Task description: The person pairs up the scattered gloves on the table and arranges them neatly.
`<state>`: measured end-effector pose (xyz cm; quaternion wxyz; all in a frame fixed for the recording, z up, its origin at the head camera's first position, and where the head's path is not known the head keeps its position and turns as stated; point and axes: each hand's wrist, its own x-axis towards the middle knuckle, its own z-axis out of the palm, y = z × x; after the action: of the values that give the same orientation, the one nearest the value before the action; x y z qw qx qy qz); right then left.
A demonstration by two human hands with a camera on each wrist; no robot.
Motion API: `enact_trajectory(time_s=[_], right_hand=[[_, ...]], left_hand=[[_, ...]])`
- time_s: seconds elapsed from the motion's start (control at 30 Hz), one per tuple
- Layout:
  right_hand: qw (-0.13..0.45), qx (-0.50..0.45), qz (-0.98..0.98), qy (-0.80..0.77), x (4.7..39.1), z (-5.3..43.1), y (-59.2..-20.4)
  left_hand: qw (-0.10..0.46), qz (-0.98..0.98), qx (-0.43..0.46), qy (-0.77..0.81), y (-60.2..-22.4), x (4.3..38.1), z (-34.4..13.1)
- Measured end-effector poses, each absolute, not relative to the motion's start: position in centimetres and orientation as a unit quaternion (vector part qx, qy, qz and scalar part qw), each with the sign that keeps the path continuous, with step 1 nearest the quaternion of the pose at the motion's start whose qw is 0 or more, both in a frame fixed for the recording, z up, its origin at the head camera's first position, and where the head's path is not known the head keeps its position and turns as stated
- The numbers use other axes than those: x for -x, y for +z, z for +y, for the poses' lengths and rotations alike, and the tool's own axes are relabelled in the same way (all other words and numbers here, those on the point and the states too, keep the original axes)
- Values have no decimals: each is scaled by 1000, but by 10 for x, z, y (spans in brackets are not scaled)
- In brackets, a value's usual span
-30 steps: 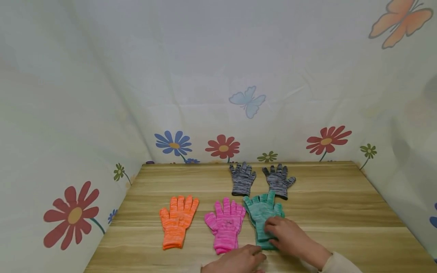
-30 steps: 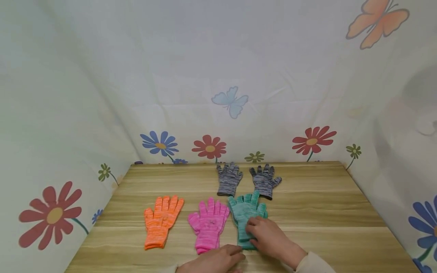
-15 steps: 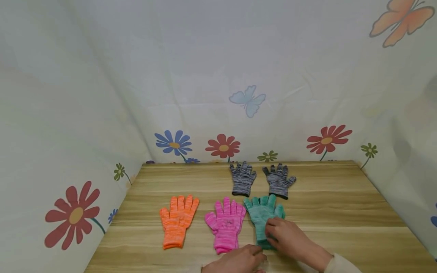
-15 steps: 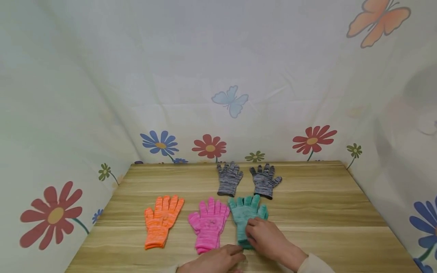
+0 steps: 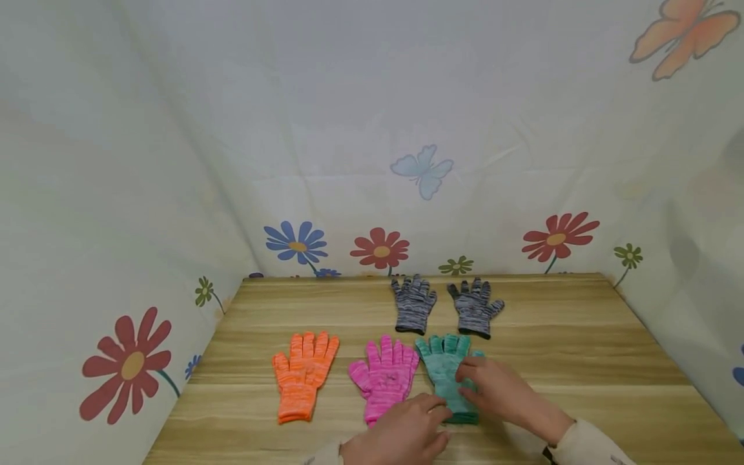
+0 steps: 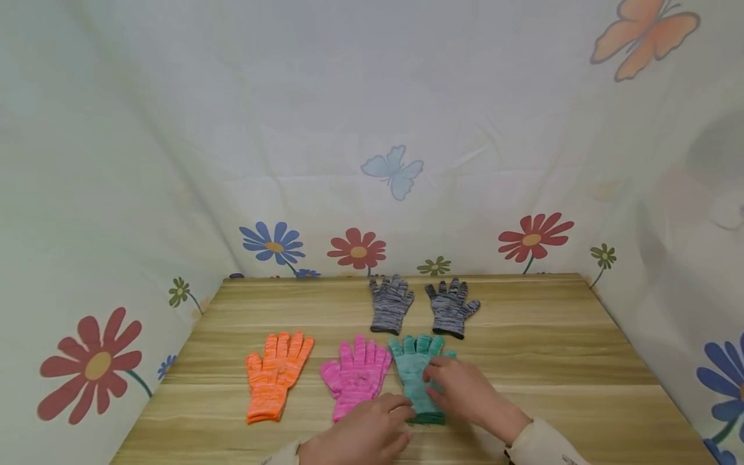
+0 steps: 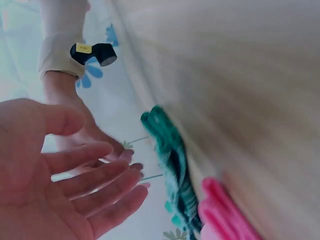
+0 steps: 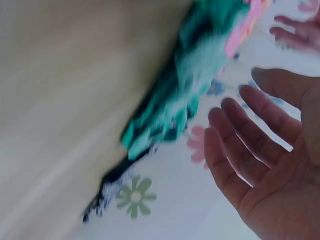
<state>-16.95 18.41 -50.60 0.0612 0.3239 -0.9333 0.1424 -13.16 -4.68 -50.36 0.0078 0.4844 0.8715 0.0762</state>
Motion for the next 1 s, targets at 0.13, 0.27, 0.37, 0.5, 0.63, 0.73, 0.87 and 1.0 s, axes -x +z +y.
enact_trajectory(time_s=[0.13,0.27,0.37,0.5,0.63,0.73,0.87,1.0], right_hand=[[73,-304,-940,136,182,193,-499],[30,-300,-946,120,189,199,-509],[0,-298,-946,124,193,200,-516],[16,-299,-944,141,205,197,-511],[55,-285,-945,153,226,186,-502],[46,-271,-950,150,242,180,-499],[-3,-272,-952,140,259,175,-499],[-51,-278,-946,158,270,174,-501]], left_hand=[[37,853,-516,67,-505,137,-41],[75,842,-532,52,-513,141,-33],[91,845,-525,47,-516,141,-29],[86,849,-520,42,-515,142,-26],[69,848,-524,36,-515,144,-26],[80,848,-522,39,-516,145,-24],[106,850,-514,43,-517,147,-22],[119,850,-512,42,-519,147,-20]])
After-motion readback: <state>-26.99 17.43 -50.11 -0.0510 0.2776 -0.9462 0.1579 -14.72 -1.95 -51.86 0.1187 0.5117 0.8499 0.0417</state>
